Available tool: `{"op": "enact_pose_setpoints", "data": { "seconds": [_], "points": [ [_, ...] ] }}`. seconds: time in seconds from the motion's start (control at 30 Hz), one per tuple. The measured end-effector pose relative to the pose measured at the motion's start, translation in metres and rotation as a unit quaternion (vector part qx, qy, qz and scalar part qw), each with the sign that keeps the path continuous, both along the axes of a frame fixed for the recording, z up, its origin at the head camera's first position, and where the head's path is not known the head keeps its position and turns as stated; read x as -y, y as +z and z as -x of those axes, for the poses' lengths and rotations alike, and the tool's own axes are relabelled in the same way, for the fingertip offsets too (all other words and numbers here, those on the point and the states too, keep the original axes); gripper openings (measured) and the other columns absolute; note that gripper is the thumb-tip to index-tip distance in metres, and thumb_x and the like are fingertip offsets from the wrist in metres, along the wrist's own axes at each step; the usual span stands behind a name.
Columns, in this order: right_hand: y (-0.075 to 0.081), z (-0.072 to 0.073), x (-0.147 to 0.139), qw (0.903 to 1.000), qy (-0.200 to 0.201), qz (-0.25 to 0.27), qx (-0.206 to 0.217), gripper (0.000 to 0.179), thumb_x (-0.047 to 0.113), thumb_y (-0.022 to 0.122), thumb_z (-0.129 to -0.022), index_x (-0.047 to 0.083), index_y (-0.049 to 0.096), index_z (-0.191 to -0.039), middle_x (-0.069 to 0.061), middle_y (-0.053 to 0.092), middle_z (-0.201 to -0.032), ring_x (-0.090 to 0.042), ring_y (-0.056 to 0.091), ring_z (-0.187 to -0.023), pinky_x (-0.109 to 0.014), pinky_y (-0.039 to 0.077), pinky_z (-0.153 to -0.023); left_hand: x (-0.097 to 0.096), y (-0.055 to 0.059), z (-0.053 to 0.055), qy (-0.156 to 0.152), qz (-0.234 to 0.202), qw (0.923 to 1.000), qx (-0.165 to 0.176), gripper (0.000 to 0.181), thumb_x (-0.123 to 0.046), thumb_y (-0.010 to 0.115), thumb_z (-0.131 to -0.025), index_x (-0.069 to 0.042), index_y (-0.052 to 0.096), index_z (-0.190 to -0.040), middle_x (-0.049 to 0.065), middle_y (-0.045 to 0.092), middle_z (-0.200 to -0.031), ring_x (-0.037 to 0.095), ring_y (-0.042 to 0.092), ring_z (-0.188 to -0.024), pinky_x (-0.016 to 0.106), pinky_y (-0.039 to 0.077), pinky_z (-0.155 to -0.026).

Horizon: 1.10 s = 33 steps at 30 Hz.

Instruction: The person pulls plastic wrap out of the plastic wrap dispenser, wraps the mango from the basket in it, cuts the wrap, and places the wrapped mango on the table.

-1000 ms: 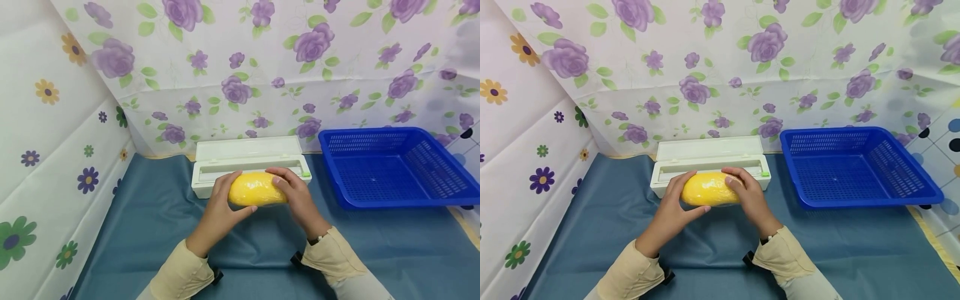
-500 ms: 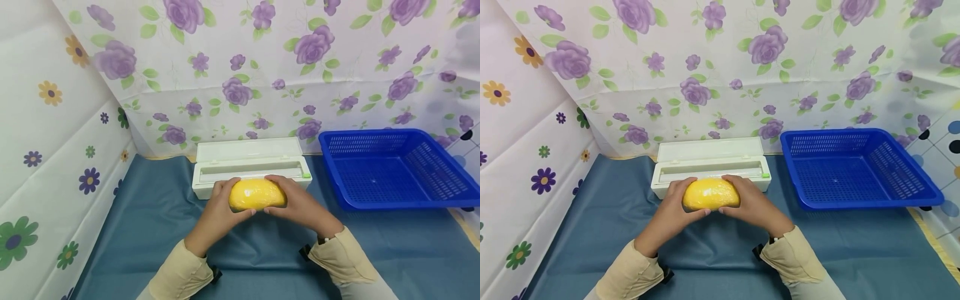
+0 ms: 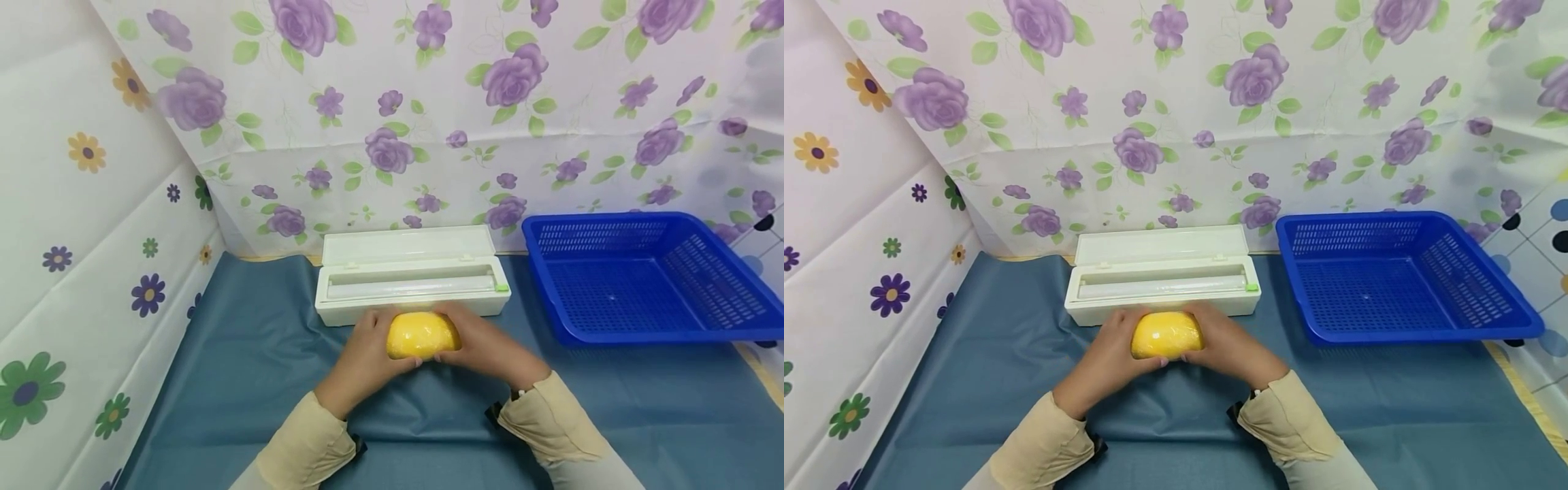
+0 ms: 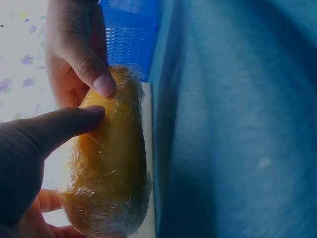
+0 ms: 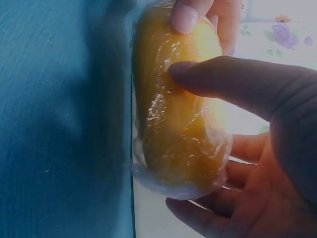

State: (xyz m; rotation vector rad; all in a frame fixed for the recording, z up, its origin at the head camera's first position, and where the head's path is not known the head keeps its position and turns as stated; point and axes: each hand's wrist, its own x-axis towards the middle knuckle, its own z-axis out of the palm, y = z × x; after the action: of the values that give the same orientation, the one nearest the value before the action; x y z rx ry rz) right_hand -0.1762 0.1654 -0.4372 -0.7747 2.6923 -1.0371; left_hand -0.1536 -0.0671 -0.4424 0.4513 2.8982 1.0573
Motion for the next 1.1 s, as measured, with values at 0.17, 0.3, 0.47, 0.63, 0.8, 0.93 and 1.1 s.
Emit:
{"op": "enact_pose_setpoints", "data": {
  "seconds": [0.17, 0.3, 0.47, 0.63, 0.8, 0.93, 1.1],
  "points": [
    [-0.001, -0.001, 0.0, 0.9999, 0.008, -0.007, -0.012, 0.071, 0.01, 0.082, -0.083, 0.006, 0.046, -0.144, -0.016, 0.053, -0.142, -0.031, 0.054, -0.122, -0.053, 0.045, -0.105, -0.001, -0.005, 0.001, -0.011, -0.005, 0.9999, -0.007, 0.079, -0.038, 0.087, -0.078, -0.013, 0.049, -0.142, 0.015, 0.051, -0.127, 0.026, 0.054, -0.102, 0.044, 0.049, -0.09],
    [-0.002, 0.0, 0.001, 0.9996, 0.009, -0.021, -0.018, 0.068, 0.011, 0.083, -0.082, 0.002, 0.049, -0.14, -0.018, 0.055, -0.14, -0.031, 0.055, -0.121, -0.052, 0.045, -0.104, -0.001, -0.007, 0.001, -0.014, 0.0, 0.9999, -0.009, 0.079, -0.038, 0.088, -0.077, -0.011, 0.05, -0.141, 0.016, 0.05, -0.129, 0.027, 0.054, -0.103, 0.045, 0.049, -0.09],
    [-0.005, 0.0, 0.002, 0.9986, 0.008, -0.048, -0.018, 0.067, 0.014, 0.084, -0.082, -0.001, 0.05, -0.138, -0.018, 0.058, -0.133, -0.029, 0.058, -0.115, -0.05, 0.048, -0.1, -0.002, -0.012, 0.002, -0.018, 0.013, 0.9998, -0.001, 0.082, -0.039, 0.088, -0.077, -0.01, 0.049, -0.143, 0.016, 0.05, -0.128, 0.029, 0.056, -0.105, 0.046, 0.051, -0.092],
    [-0.006, 0.001, 0.002, 0.998, 0.003, -0.062, 0.01, 0.074, 0.018, 0.084, -0.083, -0.002, 0.045, -0.143, -0.019, 0.055, -0.137, -0.031, 0.058, -0.117, -0.05, 0.048, -0.102, -0.001, -0.014, 0.004, -0.016, 0.026, 0.9995, 0.01, 0.088, -0.042, 0.088, -0.077, -0.009, 0.045, -0.147, 0.018, 0.049, -0.132, 0.031, 0.056, -0.11, 0.047, 0.051, -0.095],
    [0.002, -0.001, -0.002, 0.9974, 0.003, -0.067, 0.024, 0.073, 0.02, 0.082, -0.085, -0.002, 0.046, -0.145, -0.021, 0.054, -0.141, -0.034, 0.055, -0.126, -0.053, 0.045, -0.108, 0.001, -0.007, 0.003, -0.016, 0.042, 0.9989, 0.01, 0.093, -0.045, 0.088, -0.076, -0.009, 0.043, -0.15, 0.018, 0.049, -0.136, 0.033, 0.056, -0.116, 0.048, 0.051, -0.098],
    [0.016, -0.004, -0.005, 0.9974, -0.013, -0.065, 0.029, 0.059, 0.026, 0.075, -0.092, 0.003, 0.053, -0.142, -0.019, 0.056, -0.143, -0.036, 0.053, -0.132, -0.055, 0.044, -0.11, 0.005, 0.01, 0.0, -0.007, 0.042, 0.999, 0.013, 0.085, -0.049, 0.082, -0.082, -0.01, 0.047, -0.148, 0.018, 0.05, -0.138, 0.035, 0.056, -0.12, 0.05, 0.051, -0.1],
    [0.035, -0.006, -0.011, 0.9969, -0.064, -0.042, -0.016, 0.052, 0.037, 0.063, -0.1, 0.009, 0.054, -0.143, -0.015, 0.056, -0.146, -0.035, 0.054, -0.135, -0.057, 0.045, -0.109, 0.013, 0.035, -0.001, 0.02, 0.016, 0.9997, -0.008, 0.059, -0.049, 0.067, -0.095, -0.011, 0.059, -0.14, 0.014, 0.055, -0.134, 0.033, 0.055, -0.124, 0.051, 0.05, -0.102]
  ]
}}
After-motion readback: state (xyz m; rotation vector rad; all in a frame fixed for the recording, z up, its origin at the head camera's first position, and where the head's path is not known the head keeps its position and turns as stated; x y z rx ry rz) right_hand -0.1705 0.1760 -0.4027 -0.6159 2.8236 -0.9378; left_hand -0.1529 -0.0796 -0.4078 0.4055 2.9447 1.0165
